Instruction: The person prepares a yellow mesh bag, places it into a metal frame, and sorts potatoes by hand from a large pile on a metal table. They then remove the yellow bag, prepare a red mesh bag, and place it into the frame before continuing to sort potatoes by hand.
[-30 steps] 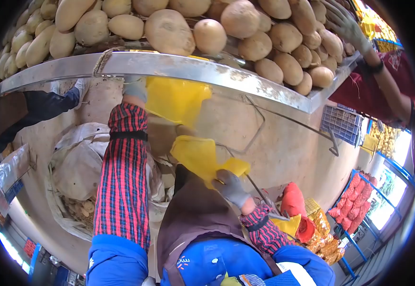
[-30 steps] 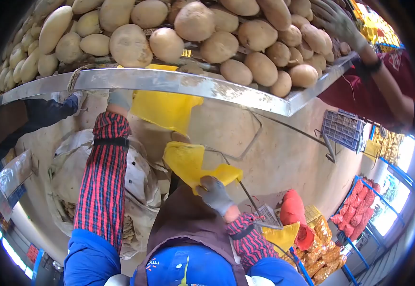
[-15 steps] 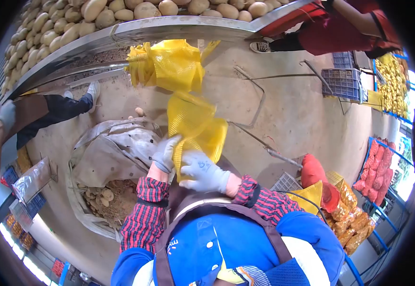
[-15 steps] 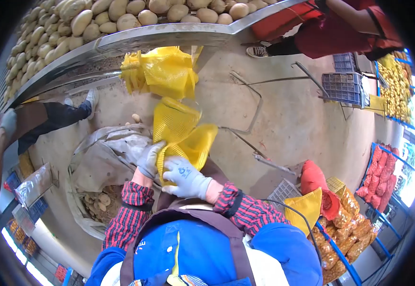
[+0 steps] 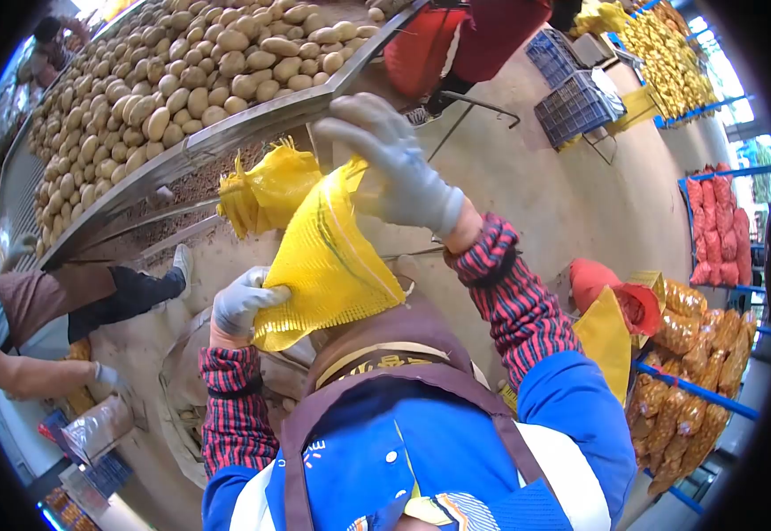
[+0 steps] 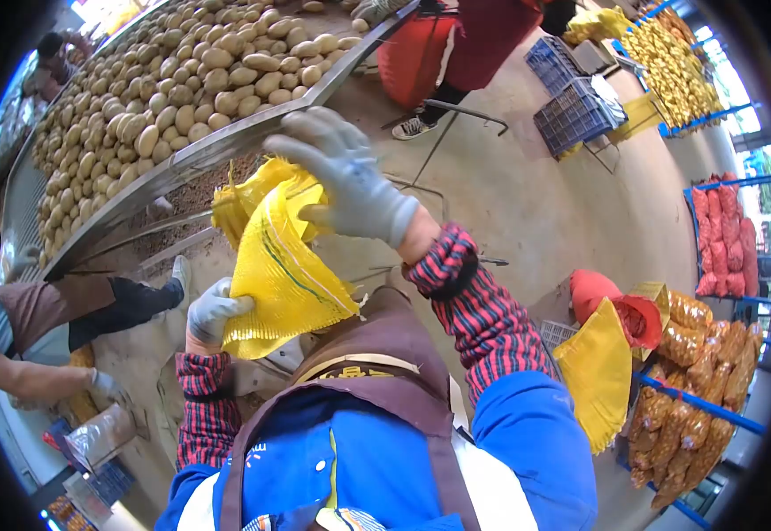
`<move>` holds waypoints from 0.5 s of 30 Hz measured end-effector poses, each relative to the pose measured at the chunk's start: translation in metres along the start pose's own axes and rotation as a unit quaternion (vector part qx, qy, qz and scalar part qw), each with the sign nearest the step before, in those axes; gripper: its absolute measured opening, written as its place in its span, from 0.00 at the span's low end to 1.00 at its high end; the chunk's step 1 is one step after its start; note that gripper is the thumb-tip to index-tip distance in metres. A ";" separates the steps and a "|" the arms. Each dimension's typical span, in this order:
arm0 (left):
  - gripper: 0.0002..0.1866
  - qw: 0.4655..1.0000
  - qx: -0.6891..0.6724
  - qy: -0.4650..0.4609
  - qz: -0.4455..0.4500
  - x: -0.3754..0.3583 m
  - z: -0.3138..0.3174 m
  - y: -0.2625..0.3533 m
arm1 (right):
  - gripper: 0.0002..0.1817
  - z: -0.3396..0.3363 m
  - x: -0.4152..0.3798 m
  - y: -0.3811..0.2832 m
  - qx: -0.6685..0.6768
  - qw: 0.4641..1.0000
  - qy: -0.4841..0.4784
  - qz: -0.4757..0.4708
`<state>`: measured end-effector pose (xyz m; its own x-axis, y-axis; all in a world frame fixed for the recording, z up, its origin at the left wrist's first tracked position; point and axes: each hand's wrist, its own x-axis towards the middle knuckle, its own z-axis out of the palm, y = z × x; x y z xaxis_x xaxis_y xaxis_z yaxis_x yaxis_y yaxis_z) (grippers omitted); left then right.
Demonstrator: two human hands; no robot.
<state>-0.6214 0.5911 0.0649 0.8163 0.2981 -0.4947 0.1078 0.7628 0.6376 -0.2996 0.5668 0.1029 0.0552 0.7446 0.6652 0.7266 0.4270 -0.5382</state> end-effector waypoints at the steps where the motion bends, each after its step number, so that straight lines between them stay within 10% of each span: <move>1: 0.21 1.000 0.007 -0.005 -0.003 0.008 -0.002 0.004 | 0.28 -0.004 -0.001 0.013 0.007 0.996 -0.073 -0.045; 3: 0.24 0.996 0.052 0.014 0.075 0.036 -0.014 0.005 | 0.22 -0.022 -0.005 0.022 0.009 0.986 -0.143 -0.090; 4: 0.24 0.995 0.054 0.012 0.077 0.056 -0.030 0.005 | 0.18 -0.033 -0.006 0.025 0.047 0.983 -0.162 0.075; 6: 0.27 0.878 0.253 0.365 0.180 0.093 -0.045 0.010 | 0.14 -0.055 -0.014 0.037 0.083 0.952 -0.173 0.237; 9: 0.27 0.864 0.229 0.331 0.303 0.113 0.019 0.022 | 0.15 -0.083 -0.030 0.064 -0.022 0.957 -0.157 0.244; 15: 0.28 0.681 0.614 0.199 0.345 0.193 0.162 0.043 | 0.16 -0.134 -0.041 0.105 -0.001 0.939 -0.258 0.228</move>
<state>-0.3669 0.5887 0.0926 0.7209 0.6613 0.2073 0.3700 -0.6203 0.6916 -0.1336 0.5124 0.0888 0.0217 0.9994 0.0257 0.7100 0.0027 -0.7042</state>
